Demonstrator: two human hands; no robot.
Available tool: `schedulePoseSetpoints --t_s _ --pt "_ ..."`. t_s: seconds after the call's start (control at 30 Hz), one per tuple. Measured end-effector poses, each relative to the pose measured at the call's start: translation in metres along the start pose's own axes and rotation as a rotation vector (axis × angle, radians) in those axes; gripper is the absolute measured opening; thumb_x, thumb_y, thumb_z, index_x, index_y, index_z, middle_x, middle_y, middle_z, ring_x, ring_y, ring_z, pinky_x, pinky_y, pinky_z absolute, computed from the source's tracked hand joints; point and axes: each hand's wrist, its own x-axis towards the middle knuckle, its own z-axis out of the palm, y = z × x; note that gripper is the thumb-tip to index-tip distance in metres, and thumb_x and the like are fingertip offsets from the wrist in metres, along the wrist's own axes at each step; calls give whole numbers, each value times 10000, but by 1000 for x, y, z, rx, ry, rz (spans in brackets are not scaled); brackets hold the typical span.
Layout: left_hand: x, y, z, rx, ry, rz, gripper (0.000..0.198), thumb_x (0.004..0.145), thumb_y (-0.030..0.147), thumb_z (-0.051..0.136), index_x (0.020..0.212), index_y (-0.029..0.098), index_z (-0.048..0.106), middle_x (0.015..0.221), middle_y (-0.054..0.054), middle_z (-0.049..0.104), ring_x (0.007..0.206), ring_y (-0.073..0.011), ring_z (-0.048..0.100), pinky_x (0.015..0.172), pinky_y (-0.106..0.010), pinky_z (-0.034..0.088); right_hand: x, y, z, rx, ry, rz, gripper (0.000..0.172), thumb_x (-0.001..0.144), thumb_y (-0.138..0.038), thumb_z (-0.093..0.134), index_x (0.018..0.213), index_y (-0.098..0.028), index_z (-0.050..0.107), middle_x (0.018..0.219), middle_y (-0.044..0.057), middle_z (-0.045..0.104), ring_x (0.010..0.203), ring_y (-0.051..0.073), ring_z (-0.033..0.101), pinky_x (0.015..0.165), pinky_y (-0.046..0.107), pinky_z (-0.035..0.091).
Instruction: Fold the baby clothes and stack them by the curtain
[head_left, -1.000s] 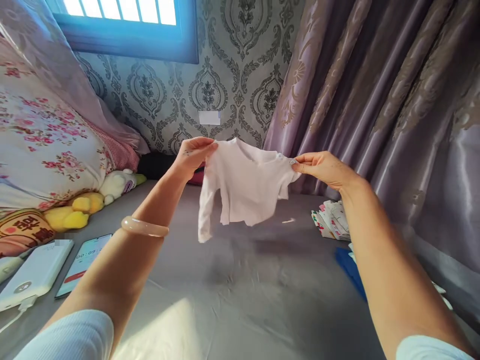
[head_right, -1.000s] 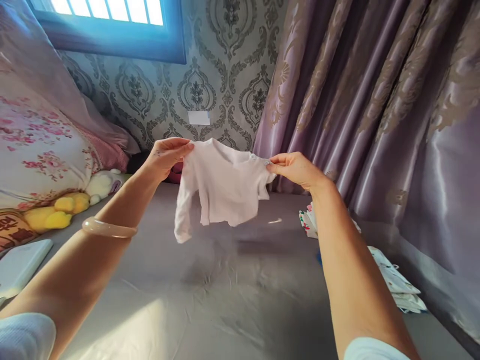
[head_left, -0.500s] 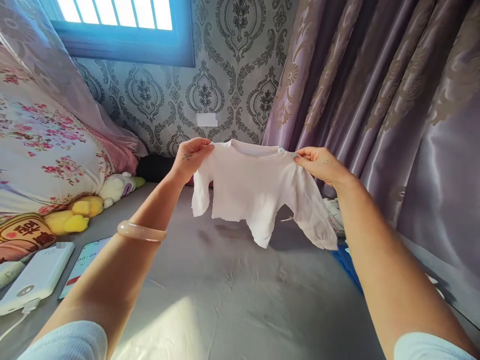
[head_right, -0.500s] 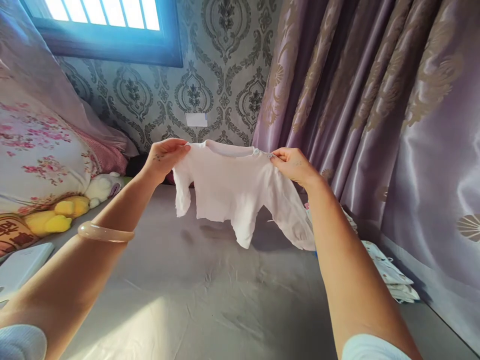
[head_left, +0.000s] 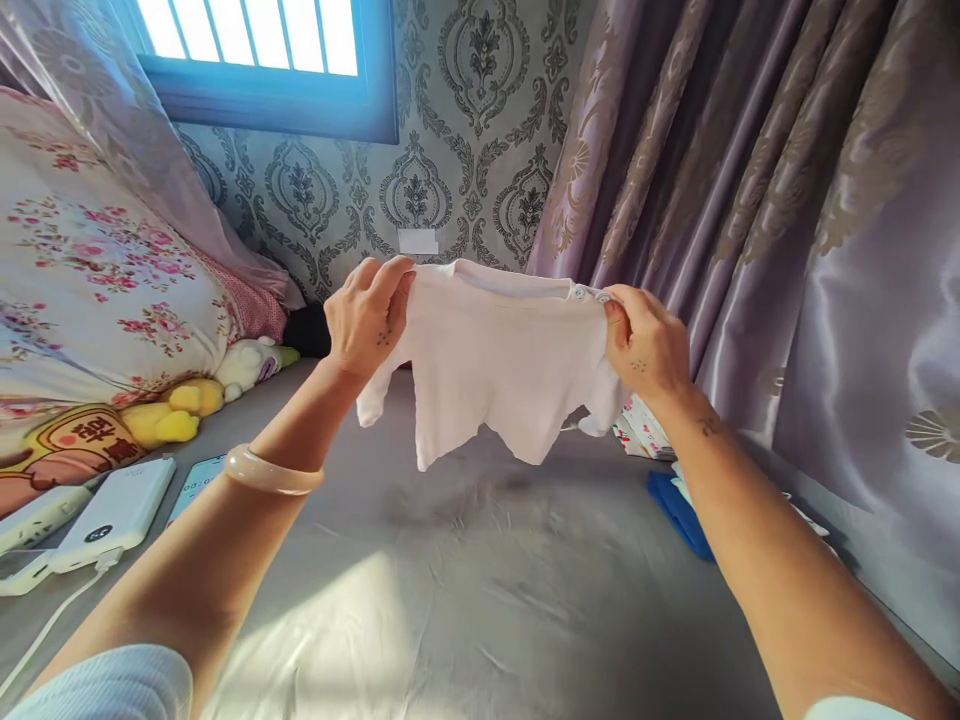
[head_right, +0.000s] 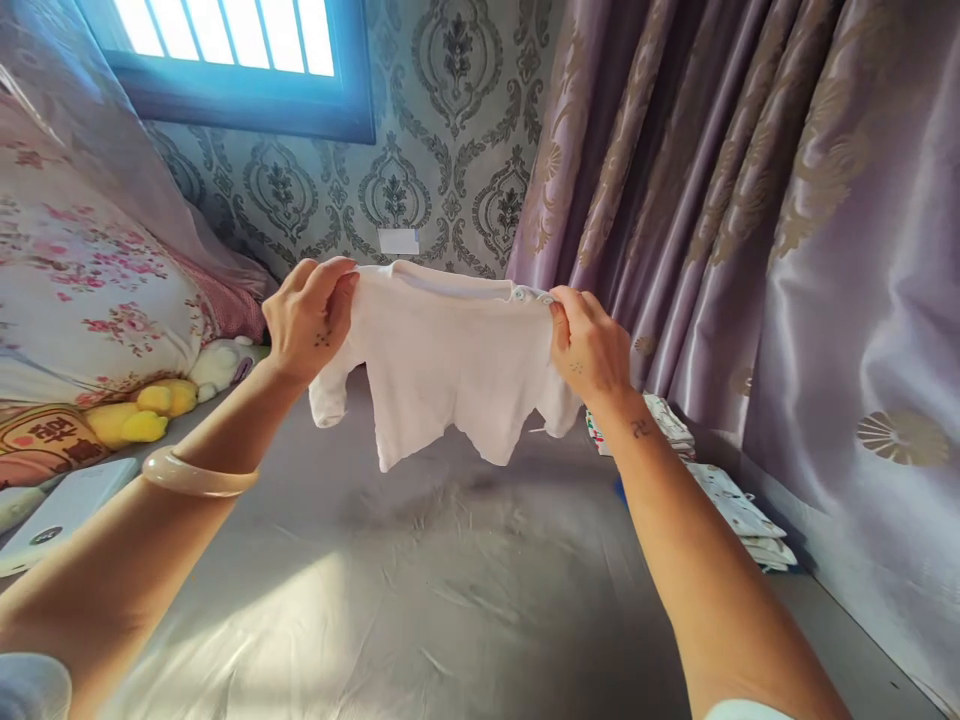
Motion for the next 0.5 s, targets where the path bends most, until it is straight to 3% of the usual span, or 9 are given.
schedulePoseSetpoints --t_s 0.13,0.3,0.4,0.5 --pt "-6 10 -31 -26 -14 -13 345 948 470 479 1149 257 661 1005 -79 613 1095 -241 546 832 -311 418 -11 -9 -27 38 -15 -22 400 996 -400 375 1250 -216 624 1154 90 691 1086 257 627 935 375 472" --pt "8 22 -59 43 26 23 338 949 480 475 1176 306 655 1034 -51 602 1081 -234 522 837 -319 383 2 -18 -54 192 -51 15 396 958 -460 469 1237 -253 659 1103 88 714 1032 287 638 926 394 478" --pt "10 13 -53 125 -69 66 342 955 459 471 1160 266 666 987 -51 606 1010 -224 525 790 -307 369 8 -13 -42 263 -168 71 398 921 -461 535 1186 -209 695 986 102 738 866 257 655 826 381 499" --pt "-11 -16 -25 225 -292 76 330 965 420 448 1127 240 672 941 -57 610 953 -224 537 752 -295 368 -3 1 -1 235 -366 124 396 895 -457 556 1089 -156 725 821 83 732 689 198 627 707 338 488"
